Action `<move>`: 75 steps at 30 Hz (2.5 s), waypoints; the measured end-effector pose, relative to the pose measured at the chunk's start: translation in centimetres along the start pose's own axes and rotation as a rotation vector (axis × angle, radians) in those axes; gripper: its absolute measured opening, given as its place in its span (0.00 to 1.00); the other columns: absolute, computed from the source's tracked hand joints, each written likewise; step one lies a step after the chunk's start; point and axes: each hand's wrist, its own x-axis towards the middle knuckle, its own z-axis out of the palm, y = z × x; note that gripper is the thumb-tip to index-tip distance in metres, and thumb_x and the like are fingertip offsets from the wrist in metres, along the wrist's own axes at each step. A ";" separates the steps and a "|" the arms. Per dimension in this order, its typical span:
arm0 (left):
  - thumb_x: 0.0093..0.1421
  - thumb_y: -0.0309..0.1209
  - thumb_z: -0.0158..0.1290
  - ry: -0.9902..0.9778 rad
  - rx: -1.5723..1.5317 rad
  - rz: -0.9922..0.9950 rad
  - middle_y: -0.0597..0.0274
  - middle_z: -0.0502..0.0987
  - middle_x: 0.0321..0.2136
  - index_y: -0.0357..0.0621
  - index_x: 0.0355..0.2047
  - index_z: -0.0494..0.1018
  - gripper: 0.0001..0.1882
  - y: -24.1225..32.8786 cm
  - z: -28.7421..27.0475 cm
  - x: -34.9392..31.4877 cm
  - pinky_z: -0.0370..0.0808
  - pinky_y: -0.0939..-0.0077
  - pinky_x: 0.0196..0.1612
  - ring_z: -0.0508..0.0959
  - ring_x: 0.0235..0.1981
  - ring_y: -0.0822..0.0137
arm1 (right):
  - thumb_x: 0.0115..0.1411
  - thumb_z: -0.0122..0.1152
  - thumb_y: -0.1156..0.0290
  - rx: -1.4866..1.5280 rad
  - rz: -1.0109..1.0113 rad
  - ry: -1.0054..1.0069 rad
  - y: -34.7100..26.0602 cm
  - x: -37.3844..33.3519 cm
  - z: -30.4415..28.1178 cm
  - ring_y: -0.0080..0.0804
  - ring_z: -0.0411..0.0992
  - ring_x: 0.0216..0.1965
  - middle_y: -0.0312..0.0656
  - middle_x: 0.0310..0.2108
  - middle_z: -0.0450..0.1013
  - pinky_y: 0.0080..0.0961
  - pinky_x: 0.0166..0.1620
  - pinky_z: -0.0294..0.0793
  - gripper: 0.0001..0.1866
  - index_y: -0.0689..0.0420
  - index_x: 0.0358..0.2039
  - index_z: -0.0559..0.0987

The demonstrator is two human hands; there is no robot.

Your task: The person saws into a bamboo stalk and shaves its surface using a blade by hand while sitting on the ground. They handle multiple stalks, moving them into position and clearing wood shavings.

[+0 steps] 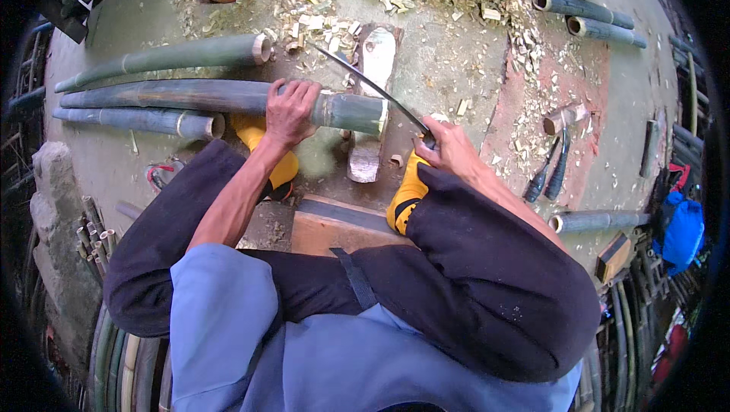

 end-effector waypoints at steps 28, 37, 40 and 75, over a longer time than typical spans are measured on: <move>0.24 0.37 0.66 -0.289 0.029 -0.008 0.64 0.74 0.34 0.48 0.41 0.68 0.37 -0.7 -1.0 2.2 0.66 0.62 0.50 0.74 0.40 0.64 | 0.50 0.62 0.66 -0.200 -0.083 0.184 0.8 0.1 0.7 0.51 0.72 0.27 0.49 0.24 0.69 0.42 0.29 0.74 0.18 0.57 0.38 0.68; 0.28 0.34 0.64 -0.254 -0.010 -0.021 0.64 0.74 0.36 0.49 0.39 0.69 0.32 -0.6 -1.0 2.3 0.65 0.61 0.51 0.74 0.41 0.63 | 0.53 0.60 0.70 -0.156 -0.071 0.173 3.2 1.7 0.8 0.46 0.71 0.22 0.53 0.22 0.70 0.39 0.27 0.72 0.14 0.62 0.37 0.69; 0.32 0.30 0.60 -0.018 0.046 0.016 0.67 0.73 0.31 0.49 0.33 0.67 0.23 -0.8 -0.5 1.7 0.66 0.60 0.47 0.74 0.38 0.66 | 0.52 0.60 0.69 0.053 -0.119 0.188 -1.3 0.4 -1.8 0.46 0.72 0.24 0.53 0.22 0.71 0.40 0.28 0.72 0.15 0.62 0.36 0.69; 0.37 0.31 0.58 0.057 0.078 -0.033 0.64 0.75 0.38 0.48 0.42 0.70 0.26 0.3 -0.4 0.8 0.60 0.59 0.53 0.73 0.42 0.65 | 0.47 0.63 0.71 -0.127 -0.261 0.324 1.8 1.5 0.1 0.50 0.70 0.24 0.49 0.21 0.70 0.40 0.28 0.72 0.13 0.61 0.31 0.69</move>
